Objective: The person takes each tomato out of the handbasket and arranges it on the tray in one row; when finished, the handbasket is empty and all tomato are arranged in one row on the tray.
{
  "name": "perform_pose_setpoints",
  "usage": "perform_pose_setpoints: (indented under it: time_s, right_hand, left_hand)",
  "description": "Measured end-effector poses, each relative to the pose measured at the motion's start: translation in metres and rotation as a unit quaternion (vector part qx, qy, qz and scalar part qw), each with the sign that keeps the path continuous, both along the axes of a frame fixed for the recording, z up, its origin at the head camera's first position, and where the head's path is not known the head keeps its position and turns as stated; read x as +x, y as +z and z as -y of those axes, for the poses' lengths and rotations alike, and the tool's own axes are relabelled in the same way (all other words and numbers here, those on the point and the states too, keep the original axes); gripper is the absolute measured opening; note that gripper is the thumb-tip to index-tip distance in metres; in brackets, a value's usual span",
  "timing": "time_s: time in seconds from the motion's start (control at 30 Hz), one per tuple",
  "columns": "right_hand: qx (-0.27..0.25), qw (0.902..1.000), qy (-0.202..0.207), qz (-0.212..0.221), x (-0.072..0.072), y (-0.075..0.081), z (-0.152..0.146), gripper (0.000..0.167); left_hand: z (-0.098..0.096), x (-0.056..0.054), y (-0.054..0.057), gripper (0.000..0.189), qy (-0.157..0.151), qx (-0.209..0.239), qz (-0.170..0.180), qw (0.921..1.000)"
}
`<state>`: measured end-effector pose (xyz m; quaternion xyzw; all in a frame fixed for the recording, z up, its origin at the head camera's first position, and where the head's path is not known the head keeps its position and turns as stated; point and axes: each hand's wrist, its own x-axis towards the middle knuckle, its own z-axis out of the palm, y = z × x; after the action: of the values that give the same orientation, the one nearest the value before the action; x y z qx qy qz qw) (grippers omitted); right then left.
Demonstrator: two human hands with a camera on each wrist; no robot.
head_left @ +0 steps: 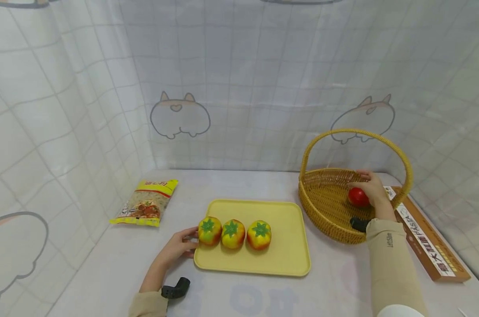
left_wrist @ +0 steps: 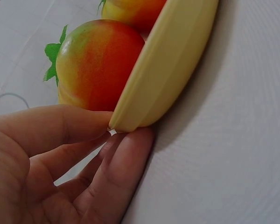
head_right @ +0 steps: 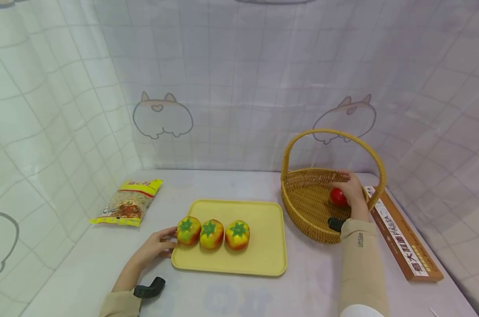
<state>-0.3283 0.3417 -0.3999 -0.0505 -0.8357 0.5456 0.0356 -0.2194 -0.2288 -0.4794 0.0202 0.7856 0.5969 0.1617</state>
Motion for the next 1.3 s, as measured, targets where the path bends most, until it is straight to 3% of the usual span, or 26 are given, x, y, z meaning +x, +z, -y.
perform_pose_setpoints:
  time_s: [0.47,0.83,1.03,1.13,1.3]
  right_hand:
    - [0.026,0.9926,0.045,0.109,0.0016,0.0020,-0.0020,0.078]
    - [0.110,0.9755,0.128,0.140,0.0035,0.0011,-0.0033,0.079]
    - [0.144,0.9682,0.132,0.156,0.0022,-0.0015,-0.0035,0.080]
    - [0.139,0.9692,0.124,0.161,0.0019,-0.0030,-0.0034,0.079]
    - [0.075,0.9797,0.106,0.153,0.0025,-0.0028,-0.0006,0.082]
  left_hand:
    - [0.0014,-0.0006,0.0013,0.066,-0.012,0.002,-0.003,0.9999]
    - [0.0006,0.0006,0.0010,0.065,0.000,0.000,0.005,1.0000]
    - [0.0011,0.0002,0.0011,0.066,-0.003,-0.001,0.001,1.0000]
    - [0.0010,0.0006,0.0004,0.066,-0.001,-0.002,-0.001,1.0000]
    - [0.0014,0.0004,-0.0004,0.067,-0.002,0.005,0.000,1.0000]
